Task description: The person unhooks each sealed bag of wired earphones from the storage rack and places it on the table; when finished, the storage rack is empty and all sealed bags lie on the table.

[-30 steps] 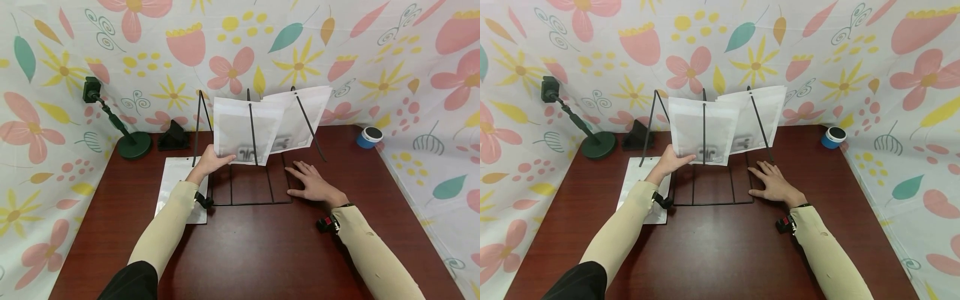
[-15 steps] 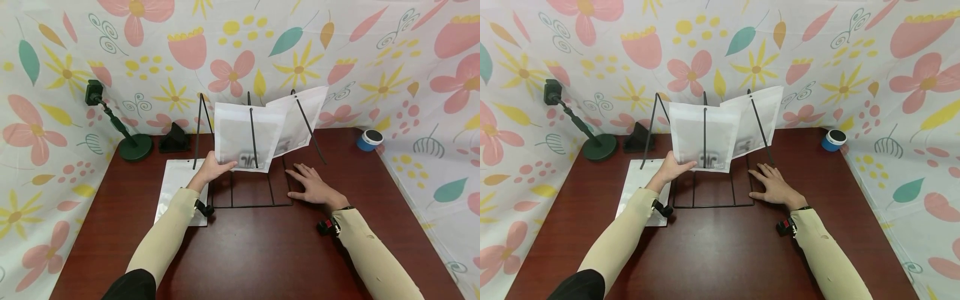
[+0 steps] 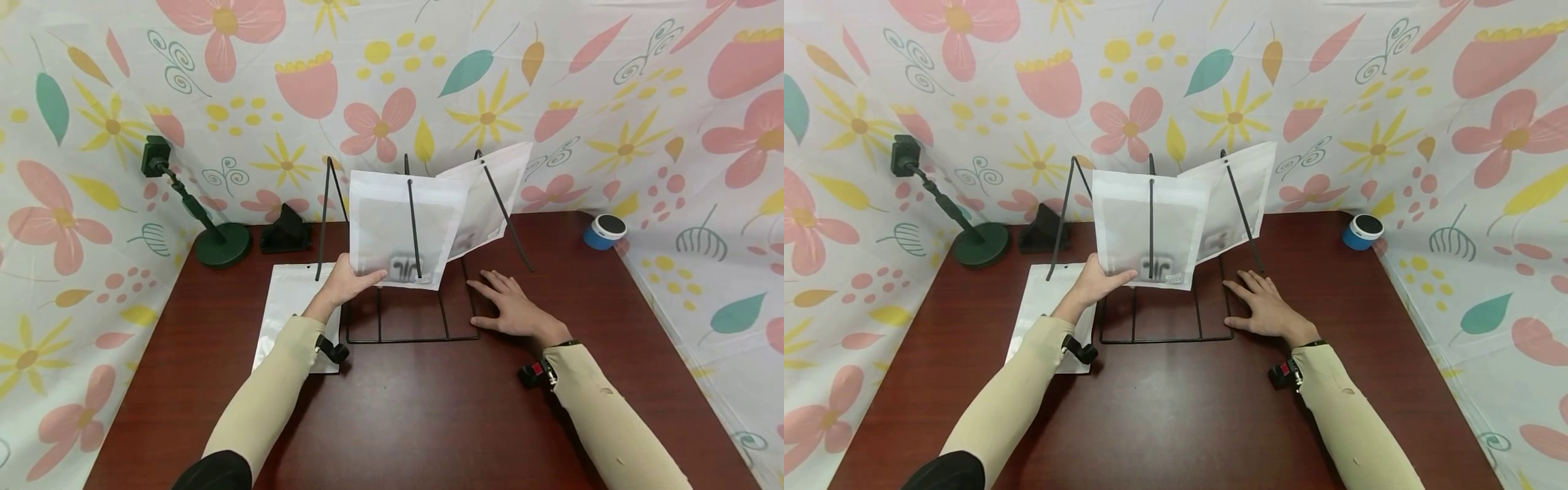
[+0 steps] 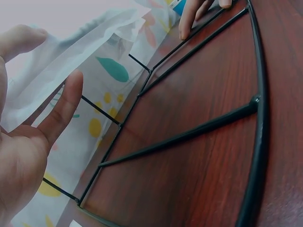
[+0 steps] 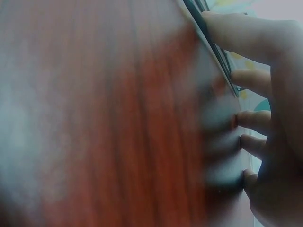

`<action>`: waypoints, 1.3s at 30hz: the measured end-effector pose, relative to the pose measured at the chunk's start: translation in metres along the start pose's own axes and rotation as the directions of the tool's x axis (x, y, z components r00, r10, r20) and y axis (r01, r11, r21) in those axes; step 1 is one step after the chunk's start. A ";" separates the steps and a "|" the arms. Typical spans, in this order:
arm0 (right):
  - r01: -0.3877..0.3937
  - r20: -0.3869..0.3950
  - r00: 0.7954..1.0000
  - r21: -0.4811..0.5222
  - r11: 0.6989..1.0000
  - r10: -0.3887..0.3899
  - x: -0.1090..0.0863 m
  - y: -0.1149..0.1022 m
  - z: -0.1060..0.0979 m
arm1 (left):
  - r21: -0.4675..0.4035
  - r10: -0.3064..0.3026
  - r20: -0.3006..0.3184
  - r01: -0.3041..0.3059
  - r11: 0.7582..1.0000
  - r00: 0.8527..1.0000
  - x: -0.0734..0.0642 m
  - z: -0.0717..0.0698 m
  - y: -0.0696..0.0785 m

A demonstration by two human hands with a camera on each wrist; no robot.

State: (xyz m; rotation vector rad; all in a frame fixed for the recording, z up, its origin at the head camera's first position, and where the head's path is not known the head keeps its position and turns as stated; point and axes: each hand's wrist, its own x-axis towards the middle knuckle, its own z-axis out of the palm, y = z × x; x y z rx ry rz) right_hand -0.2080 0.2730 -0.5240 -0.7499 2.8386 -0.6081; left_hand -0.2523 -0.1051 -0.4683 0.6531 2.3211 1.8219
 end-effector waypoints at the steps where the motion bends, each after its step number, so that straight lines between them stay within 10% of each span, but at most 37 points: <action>1: -0.001 0.001 1.000 0.002 1.000 0.001 0.000 0.000 0.000 | -0.006 -0.005 -0.002 0.005 1.000 1.000 0.000 0.001 -0.004; 17: 0.022 -0.034 0.999 0.010 1.000 -0.022 0.000 -0.002 -0.001 | -0.062 0.042 -0.002 -0.043 0.997 0.999 -0.008 0.009 -0.018; 39: 0.005 -0.002 1.000 0.010 1.000 -0.005 0.002 0.001 0.000 | -0.130 0.051 0.004 -0.050 0.990 0.999 -0.032 0.018 0.007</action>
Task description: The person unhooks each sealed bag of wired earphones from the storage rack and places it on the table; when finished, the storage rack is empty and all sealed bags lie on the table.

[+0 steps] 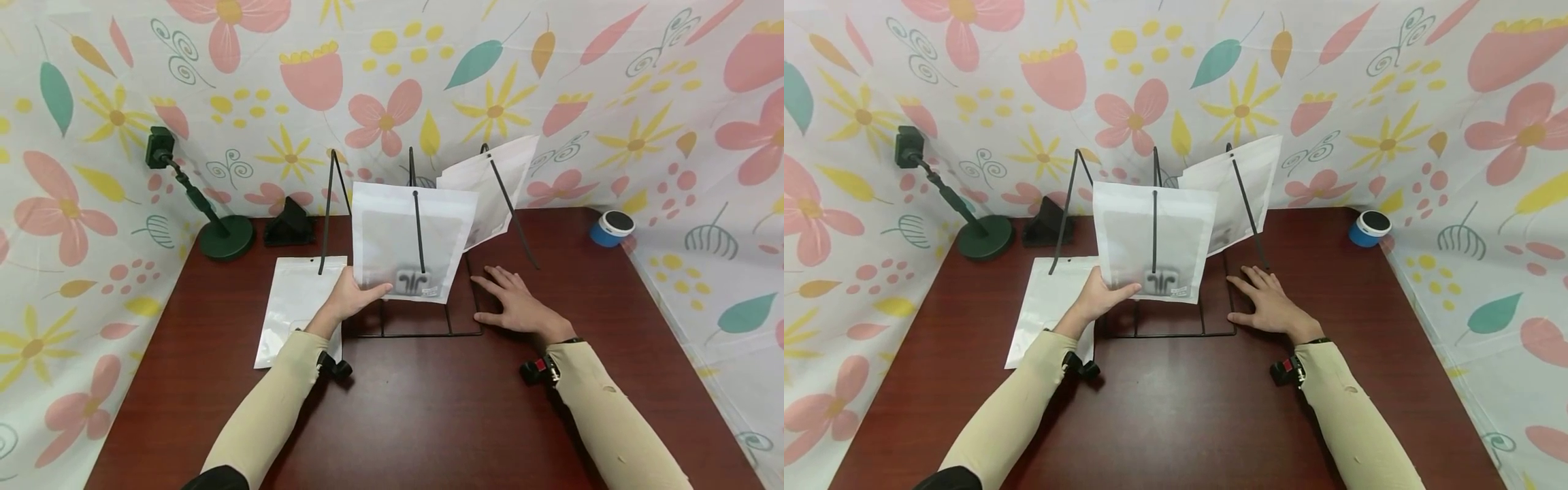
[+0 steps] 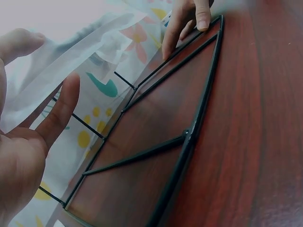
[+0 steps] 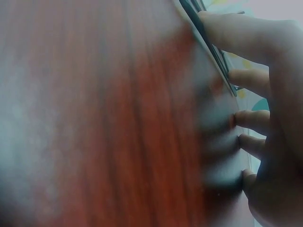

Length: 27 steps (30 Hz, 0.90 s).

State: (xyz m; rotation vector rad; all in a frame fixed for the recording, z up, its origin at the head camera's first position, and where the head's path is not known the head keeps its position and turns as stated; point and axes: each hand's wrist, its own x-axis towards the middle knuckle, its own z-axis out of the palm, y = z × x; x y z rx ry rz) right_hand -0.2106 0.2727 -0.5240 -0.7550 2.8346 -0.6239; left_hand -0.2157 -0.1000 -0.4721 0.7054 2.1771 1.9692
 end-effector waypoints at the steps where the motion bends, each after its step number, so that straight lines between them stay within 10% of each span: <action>1: -0.001 -0.001 1.000 -0.001 1.000 0.001 0.000 0.000 0.000 | 0.000 0.010 0.002 -0.010 1.000 1.000 0.000 0.001 0.000; 27: -0.004 0.007 1.000 -0.005 1.000 0.004 0.001 0.000 0.000 | -0.014 0.060 -0.018 -0.060 0.998 0.998 -0.021 0.017 0.011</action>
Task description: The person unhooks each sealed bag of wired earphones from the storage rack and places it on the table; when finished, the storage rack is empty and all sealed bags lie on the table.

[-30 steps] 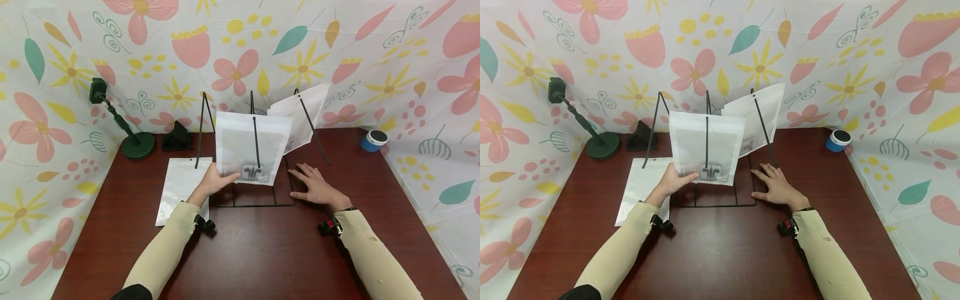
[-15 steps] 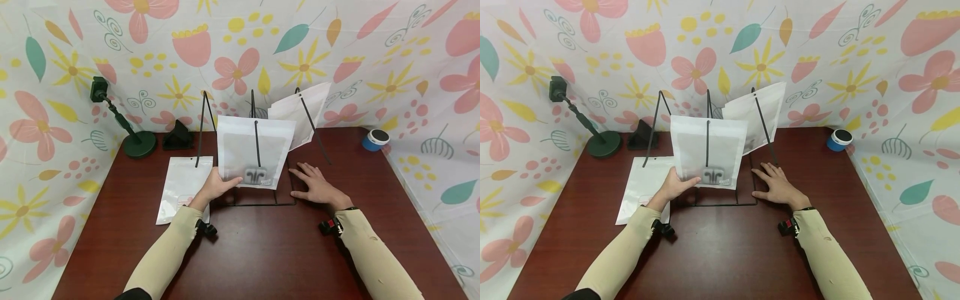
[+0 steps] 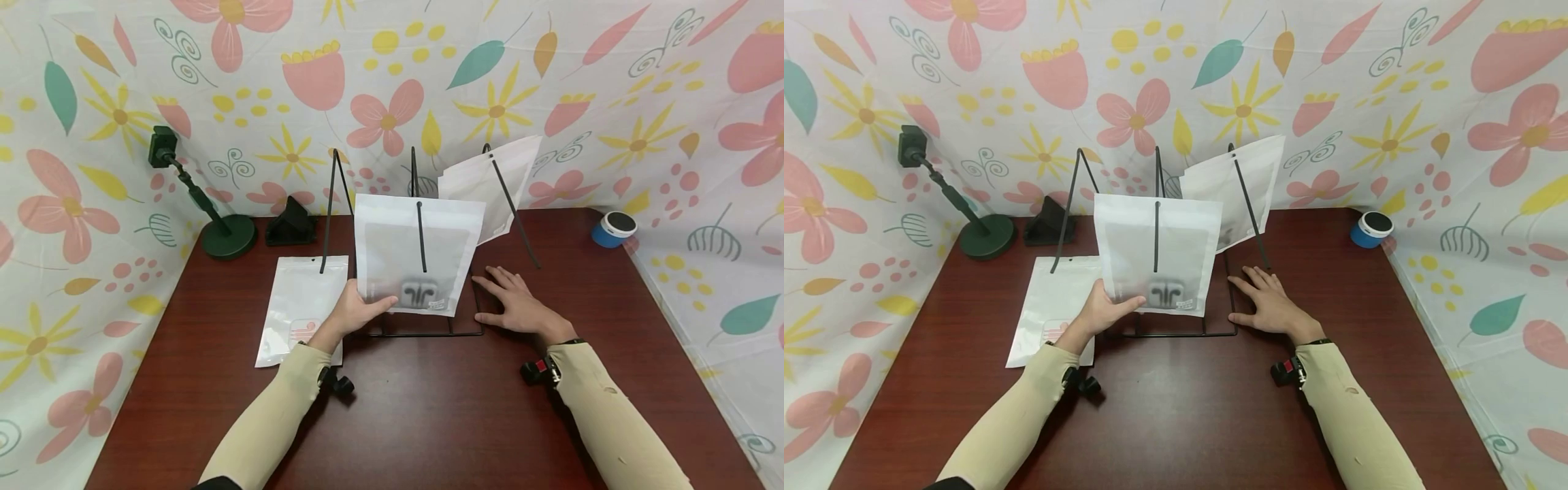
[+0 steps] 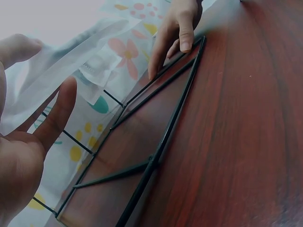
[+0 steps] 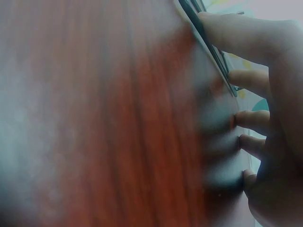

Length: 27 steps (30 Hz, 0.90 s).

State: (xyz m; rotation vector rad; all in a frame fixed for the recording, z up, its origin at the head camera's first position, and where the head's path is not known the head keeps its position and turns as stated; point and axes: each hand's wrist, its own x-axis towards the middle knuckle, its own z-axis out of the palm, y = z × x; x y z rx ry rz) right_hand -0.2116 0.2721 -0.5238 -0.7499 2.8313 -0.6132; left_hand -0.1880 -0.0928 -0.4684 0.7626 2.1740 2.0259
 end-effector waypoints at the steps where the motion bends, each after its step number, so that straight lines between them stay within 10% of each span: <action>1: 0.000 0.001 1.000 0.002 1.000 0.000 0.000 0.000 0.000 | -0.008 0.000 0.000 0.000 1.000 1.000 -0.001 0.001 0.000; 27: 0.010 -0.027 1.000 -0.009 1.000 -0.010 0.000 -0.002 0.001 | -0.069 0.010 -0.019 -0.012 0.998 1.000 -0.019 0.011 0.001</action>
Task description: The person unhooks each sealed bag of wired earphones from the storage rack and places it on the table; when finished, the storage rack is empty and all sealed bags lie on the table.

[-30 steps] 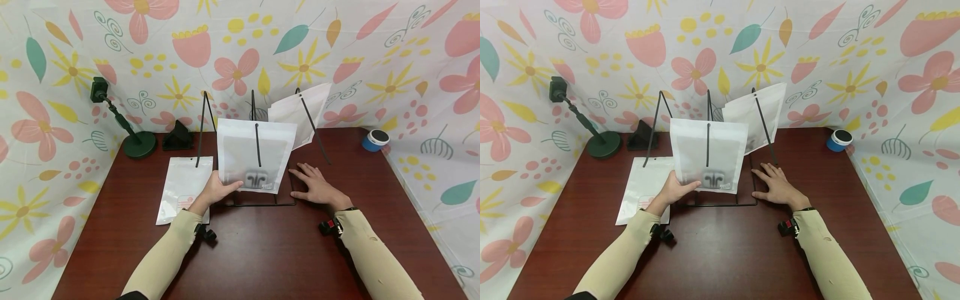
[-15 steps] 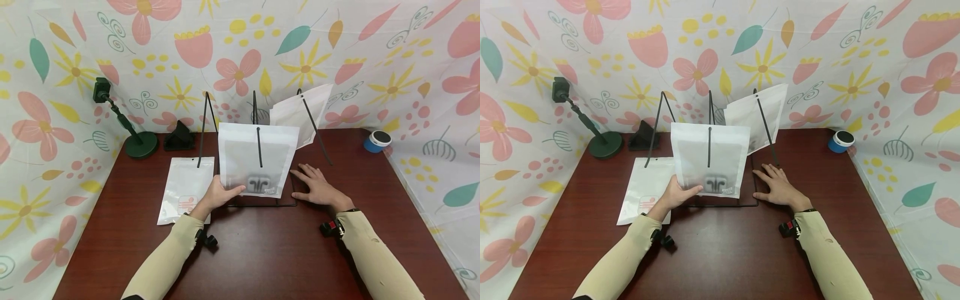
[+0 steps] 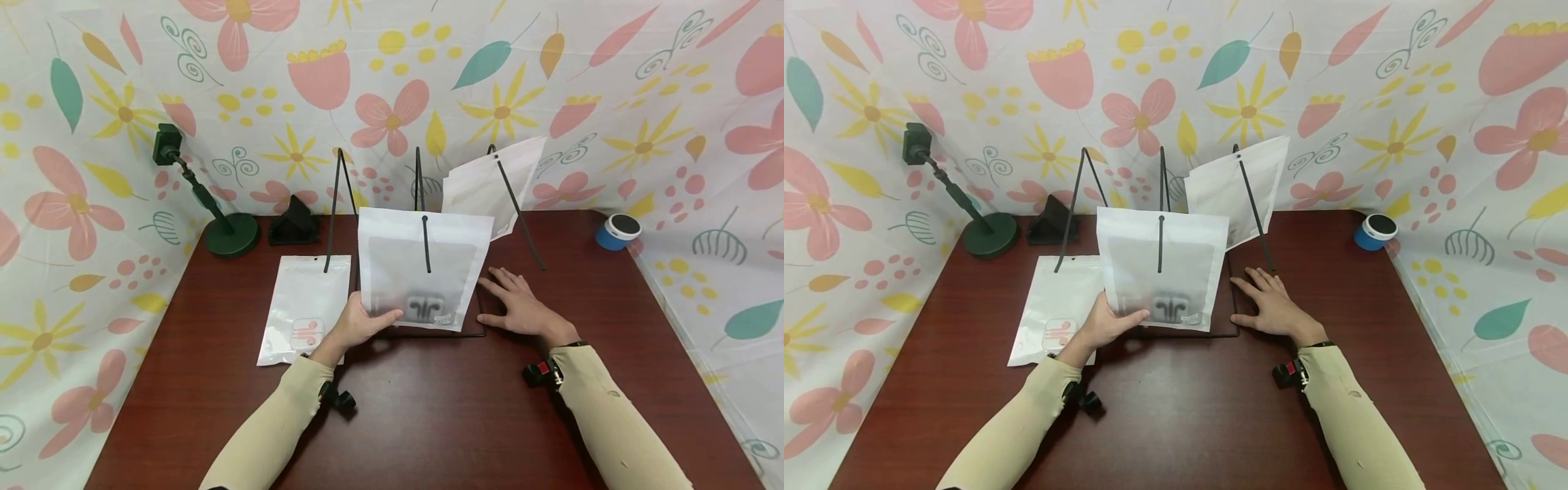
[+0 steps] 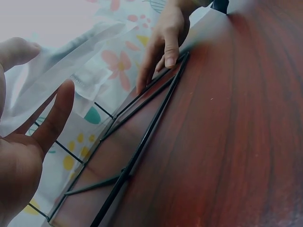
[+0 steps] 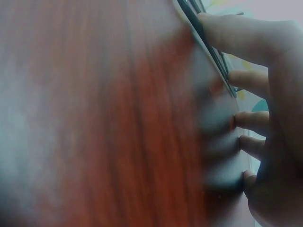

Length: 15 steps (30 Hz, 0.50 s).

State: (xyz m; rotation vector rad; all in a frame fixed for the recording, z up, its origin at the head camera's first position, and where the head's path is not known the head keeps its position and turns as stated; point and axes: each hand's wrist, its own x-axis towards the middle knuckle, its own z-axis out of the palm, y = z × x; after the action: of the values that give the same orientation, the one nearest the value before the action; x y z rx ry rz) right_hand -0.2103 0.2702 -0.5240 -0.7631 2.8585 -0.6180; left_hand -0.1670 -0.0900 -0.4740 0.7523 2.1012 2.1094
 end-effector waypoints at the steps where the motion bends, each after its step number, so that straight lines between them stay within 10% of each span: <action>1: -0.002 0.000 1.000 -0.001 1.000 0.002 0.000 0.000 0.000 | -0.001 -0.003 0.003 0.003 1.000 1.000 0.000 0.000 0.000; 15: -0.017 0.016 1.000 -0.008 1.000 0.017 0.001 0.005 0.002 | 0.015 -0.014 -0.014 0.014 1.000 1.000 -0.008 0.006 0.007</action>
State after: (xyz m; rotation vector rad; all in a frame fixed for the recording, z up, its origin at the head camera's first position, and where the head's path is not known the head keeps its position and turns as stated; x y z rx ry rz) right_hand -0.2127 0.2729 -0.5282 -0.7411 2.8516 -0.5960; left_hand -0.1560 -0.0884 -0.4697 0.7245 2.1254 2.1000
